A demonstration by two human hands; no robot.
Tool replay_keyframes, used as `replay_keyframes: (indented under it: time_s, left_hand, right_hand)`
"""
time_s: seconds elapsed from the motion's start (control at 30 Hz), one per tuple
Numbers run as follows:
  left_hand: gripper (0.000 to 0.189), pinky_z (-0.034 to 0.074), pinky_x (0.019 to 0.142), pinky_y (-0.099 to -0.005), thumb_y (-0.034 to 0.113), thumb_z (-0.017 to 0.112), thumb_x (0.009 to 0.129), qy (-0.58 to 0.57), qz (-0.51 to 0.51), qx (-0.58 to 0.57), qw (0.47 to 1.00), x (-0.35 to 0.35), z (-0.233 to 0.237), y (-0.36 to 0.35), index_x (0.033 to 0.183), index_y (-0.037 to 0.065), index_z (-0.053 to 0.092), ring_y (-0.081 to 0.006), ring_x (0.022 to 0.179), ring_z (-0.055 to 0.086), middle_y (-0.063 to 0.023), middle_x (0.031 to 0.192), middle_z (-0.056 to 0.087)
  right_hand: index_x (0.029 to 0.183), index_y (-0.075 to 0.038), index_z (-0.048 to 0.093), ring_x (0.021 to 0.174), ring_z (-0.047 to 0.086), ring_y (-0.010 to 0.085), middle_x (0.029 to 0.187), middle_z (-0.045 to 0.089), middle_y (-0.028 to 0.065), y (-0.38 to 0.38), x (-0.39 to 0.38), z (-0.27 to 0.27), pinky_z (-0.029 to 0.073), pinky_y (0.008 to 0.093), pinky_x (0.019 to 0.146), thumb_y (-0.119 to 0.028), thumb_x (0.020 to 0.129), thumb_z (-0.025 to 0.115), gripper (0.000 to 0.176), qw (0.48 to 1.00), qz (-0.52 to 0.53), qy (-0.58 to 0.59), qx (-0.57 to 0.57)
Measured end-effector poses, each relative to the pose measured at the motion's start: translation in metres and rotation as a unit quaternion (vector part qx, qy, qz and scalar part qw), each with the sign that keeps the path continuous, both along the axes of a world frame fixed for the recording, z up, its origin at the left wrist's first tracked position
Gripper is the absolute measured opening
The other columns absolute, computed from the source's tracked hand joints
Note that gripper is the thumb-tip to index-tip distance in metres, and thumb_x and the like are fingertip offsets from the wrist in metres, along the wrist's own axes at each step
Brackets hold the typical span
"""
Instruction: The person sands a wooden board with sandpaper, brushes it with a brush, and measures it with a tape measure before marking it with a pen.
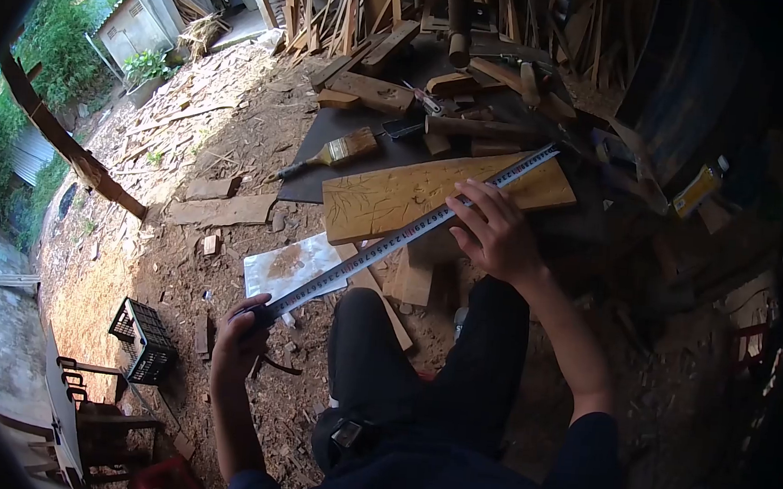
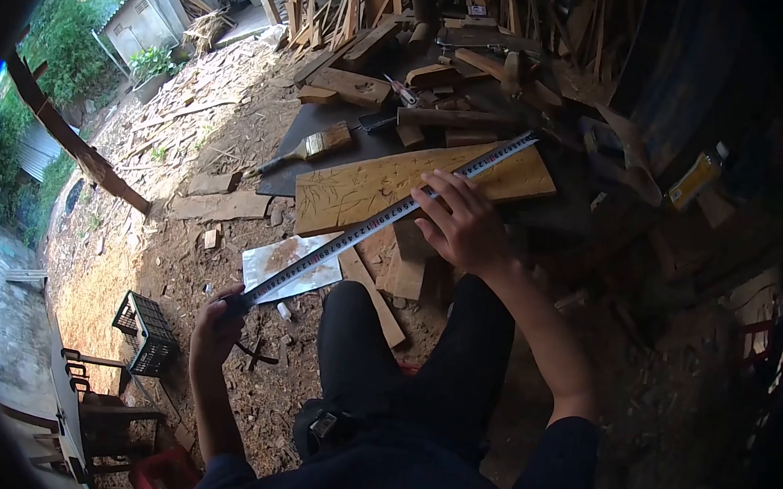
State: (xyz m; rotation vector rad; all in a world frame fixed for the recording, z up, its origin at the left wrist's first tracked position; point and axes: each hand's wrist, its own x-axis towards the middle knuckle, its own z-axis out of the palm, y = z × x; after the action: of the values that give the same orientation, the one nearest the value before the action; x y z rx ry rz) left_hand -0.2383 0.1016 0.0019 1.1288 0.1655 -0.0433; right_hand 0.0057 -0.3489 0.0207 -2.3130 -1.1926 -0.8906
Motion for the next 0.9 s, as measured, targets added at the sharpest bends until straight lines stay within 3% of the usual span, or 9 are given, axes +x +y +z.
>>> replay_keyframes:
  time_s: [0.27,0.37,0.9]
  left_hand:
    - [0.060,0.033,0.046,-0.0172,0.033,0.070,0.104,0.015,0.019,-0.013,1.000,0.004,-0.002,-0.001,0.151,-0.004,0.060,-0.0005,0.056,0.042,-0.0066,0.106,0.072]
    - [0.056,0.028,0.045,-0.0176,0.027,0.071,0.105,0.011,0.026,-0.022,0.999,0.005,0.012,-0.011,0.149,-0.006,0.061,0.0010,0.055,0.038,0.0053,0.085,0.055]
    - [0.057,0.030,0.048,-0.0164,0.028,0.068,0.107,0.016,0.048,-0.045,0.998,0.010,0.026,-0.007,0.151,-0.007,0.060,0.0008,0.057,0.038,-0.0019,0.097,0.068]
  right_hand:
    - [0.140,-0.011,0.071,0.139,0.062,0.0374,0.141,0.067,0.0159,-0.003,0.011,0.000,0.050,0.0538,0.120,-0.027,0.102,0.075,0.041,1.000,0.004,-0.007,0.000]
    - [0.139,-0.010,0.071,0.137,0.062,0.0376,0.139,0.067,0.0163,-0.006,0.014,0.000,0.051,0.0539,0.118,-0.029,0.102,0.075,0.042,1.000,0.012,-0.001,0.000]
    - [0.145,-0.012,0.069,0.135,0.062,0.0381,0.140,0.065,0.0168,-0.009,0.017,0.001,0.052,0.0531,0.116,-0.040,0.100,0.077,0.054,1.000,0.018,0.012,-0.019]
